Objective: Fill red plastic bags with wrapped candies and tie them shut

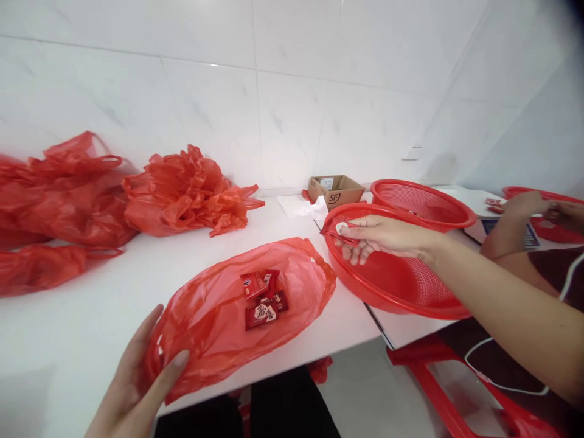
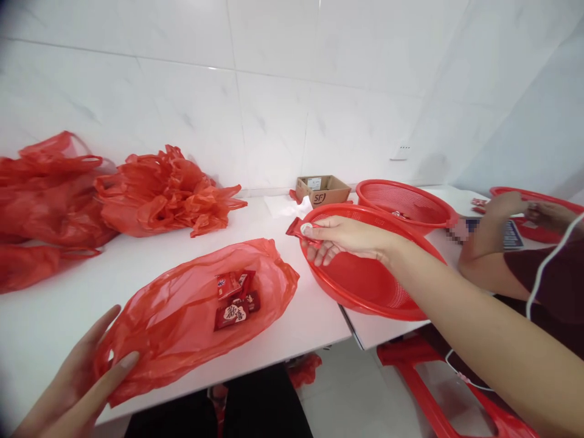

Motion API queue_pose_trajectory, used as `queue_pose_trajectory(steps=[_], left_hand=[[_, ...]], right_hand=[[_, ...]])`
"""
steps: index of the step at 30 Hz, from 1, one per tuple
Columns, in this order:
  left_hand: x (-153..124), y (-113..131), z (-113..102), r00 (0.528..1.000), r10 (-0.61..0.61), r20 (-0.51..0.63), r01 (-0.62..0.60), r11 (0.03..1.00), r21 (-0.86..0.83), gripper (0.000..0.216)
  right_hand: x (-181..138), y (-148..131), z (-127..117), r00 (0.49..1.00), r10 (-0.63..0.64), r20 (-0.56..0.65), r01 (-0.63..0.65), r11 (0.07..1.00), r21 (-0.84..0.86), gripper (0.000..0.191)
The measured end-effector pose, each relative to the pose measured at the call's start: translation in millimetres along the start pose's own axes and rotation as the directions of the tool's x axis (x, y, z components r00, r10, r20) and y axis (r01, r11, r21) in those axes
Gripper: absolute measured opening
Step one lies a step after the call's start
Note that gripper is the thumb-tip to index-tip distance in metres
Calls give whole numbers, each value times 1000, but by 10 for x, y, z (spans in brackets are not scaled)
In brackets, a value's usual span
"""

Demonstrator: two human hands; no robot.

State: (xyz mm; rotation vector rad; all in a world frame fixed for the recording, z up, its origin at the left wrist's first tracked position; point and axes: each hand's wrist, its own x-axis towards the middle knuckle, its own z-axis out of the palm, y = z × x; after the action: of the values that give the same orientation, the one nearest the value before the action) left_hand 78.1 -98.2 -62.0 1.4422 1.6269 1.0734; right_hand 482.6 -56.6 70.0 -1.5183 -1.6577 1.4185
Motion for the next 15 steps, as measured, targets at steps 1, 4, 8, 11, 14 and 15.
queue_pose_trajectory(steps=[1,4,8,11,14,15], left_hand=[[-15,38,15,1000,-22,12,22,999,-31,77],[-74,168,37,995,-34,97,47,990,-133,67],[-130,221,-12,977,-29,210,59,989,-138,56],[-126,145,-81,974,-23,227,49,992,-113,57],[-80,35,-130,977,-32,209,55,993,-104,60],[-54,0,-136,978,-41,202,63,993,-105,62]], right_hand=[[-9,-78,124,999,-30,38,31,999,-17,45],[26,-230,592,991,-96,92,108,985,-134,47],[121,-345,983,941,-314,-129,222,856,-467,42],[92,-324,843,902,-382,-201,171,744,-646,40],[-165,-52,513,884,-328,-333,-55,634,-772,45],[-301,98,435,880,-293,-374,-140,593,-793,48]])
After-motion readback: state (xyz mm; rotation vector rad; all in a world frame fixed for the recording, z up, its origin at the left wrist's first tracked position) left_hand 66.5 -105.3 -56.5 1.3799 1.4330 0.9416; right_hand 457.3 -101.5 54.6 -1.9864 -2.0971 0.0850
